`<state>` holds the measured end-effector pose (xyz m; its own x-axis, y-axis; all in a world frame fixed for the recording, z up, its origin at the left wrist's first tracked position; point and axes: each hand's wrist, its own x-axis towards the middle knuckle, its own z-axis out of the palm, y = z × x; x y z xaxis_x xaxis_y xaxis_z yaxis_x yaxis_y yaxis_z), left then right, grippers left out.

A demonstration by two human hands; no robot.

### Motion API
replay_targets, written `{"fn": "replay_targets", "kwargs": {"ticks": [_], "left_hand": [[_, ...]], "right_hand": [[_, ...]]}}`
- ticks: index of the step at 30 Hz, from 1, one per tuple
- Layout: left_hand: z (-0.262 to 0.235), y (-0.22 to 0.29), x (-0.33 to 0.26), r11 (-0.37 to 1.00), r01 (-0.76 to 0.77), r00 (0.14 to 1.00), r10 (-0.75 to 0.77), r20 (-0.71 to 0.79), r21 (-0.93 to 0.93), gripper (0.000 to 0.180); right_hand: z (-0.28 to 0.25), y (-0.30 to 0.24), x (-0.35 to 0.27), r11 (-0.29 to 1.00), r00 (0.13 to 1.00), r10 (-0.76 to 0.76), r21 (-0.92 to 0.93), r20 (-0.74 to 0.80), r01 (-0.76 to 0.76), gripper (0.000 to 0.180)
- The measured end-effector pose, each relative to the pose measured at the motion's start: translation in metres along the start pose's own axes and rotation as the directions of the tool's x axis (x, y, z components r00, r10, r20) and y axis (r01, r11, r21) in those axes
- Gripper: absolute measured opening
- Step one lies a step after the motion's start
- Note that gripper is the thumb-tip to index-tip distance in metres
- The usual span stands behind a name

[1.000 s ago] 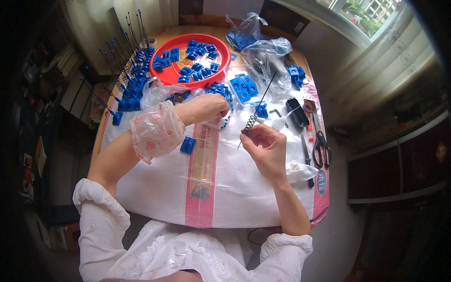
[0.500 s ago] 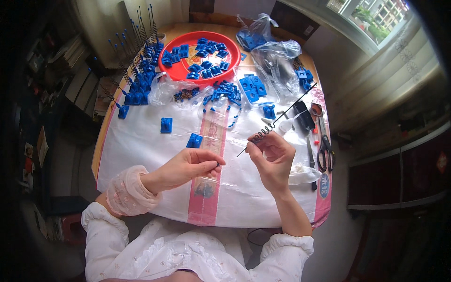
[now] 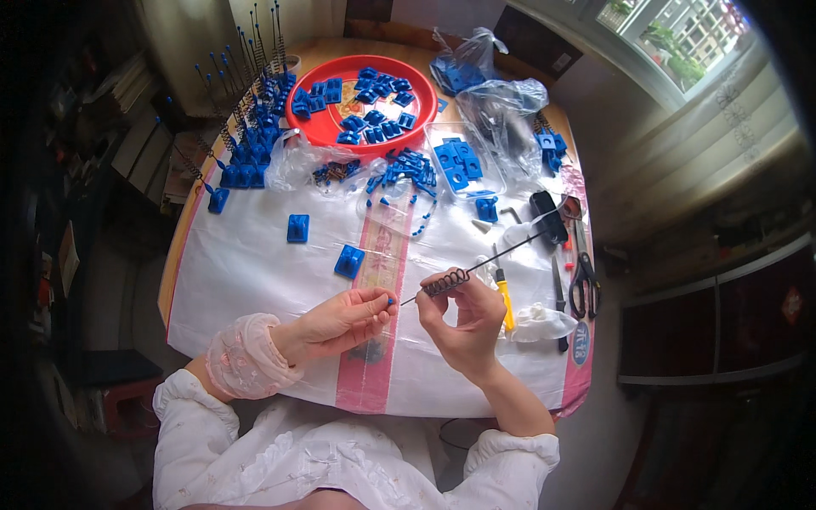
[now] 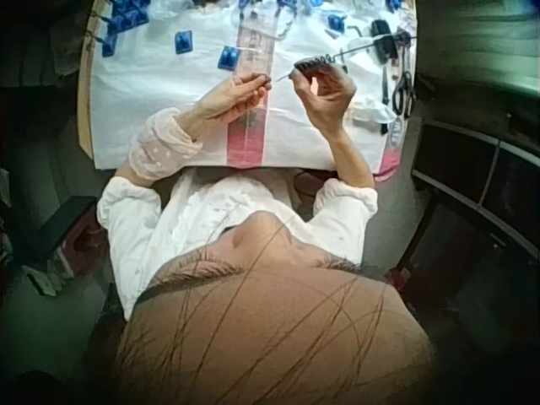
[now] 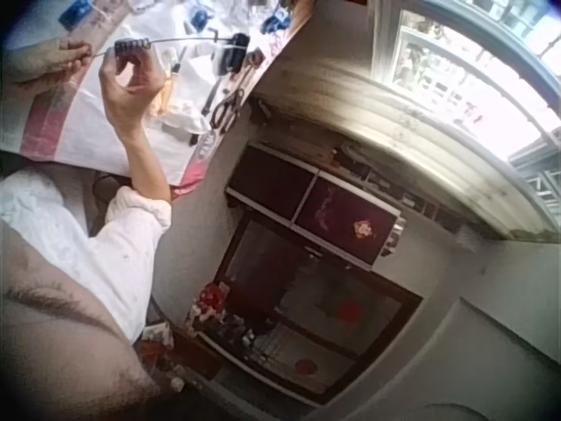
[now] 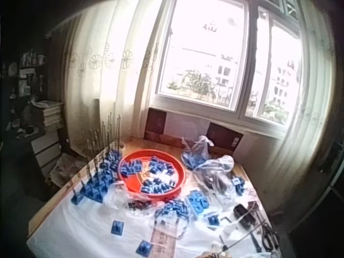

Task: The person is manually assembling small blue plastic lighting fixture components with metallic internal parts.

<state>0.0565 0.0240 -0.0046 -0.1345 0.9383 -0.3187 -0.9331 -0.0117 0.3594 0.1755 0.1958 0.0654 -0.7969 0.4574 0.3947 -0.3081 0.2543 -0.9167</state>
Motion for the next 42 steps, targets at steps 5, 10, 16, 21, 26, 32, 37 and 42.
{"fn": "replay_targets", "kwargs": {"ticks": [5,10,16,21,26,32,37,42], "left_hand": [[-0.001,-0.007,0.002,0.998,0.056,0.998,-0.056,-0.019,0.007,0.021],[-0.002,-0.008,0.002,0.997,0.062,0.998,-0.063,-0.012,-0.038,0.021],[-0.001,-0.008,0.004,0.998,0.055,0.998,-0.056,-0.017,-0.019,0.021],[-0.002,-0.008,0.003,0.999,0.054,0.998,-0.054,-0.021,-0.002,0.020],[-0.002,-0.008,0.003,0.999,0.054,0.998,-0.054,-0.023,-0.004,0.019],[-0.001,-0.007,0.002,0.998,0.054,0.999,-0.054,-0.006,0.013,0.018],[-0.002,-0.007,0.002,0.998,0.055,0.998,-0.055,0.003,0.025,0.019],[0.000,-0.006,0.002,0.998,0.058,0.998,-0.058,-0.011,0.032,0.019]], "right_hand": [[0.005,0.006,-0.001,0.996,0.999,-0.040,-0.075,0.018,0.041,0.017],[0.006,0.011,-0.002,0.993,0.998,-0.038,-0.113,0.051,0.043,0.017],[0.007,0.013,0.000,0.987,0.996,-0.047,-0.149,0.073,0.057,0.017],[0.008,0.014,0.000,0.985,0.996,-0.044,-0.164,0.081,0.056,0.017],[0.007,0.013,0.000,0.984,0.996,-0.037,-0.172,0.084,0.051,0.017],[0.008,0.013,0.000,0.984,0.995,-0.030,-0.172,0.090,0.046,0.017],[0.007,0.011,-0.001,0.982,0.994,-0.022,-0.184,0.103,0.041,0.018],[0.007,0.011,0.000,0.980,0.994,-0.026,-0.192,0.108,0.047,0.018]]}}
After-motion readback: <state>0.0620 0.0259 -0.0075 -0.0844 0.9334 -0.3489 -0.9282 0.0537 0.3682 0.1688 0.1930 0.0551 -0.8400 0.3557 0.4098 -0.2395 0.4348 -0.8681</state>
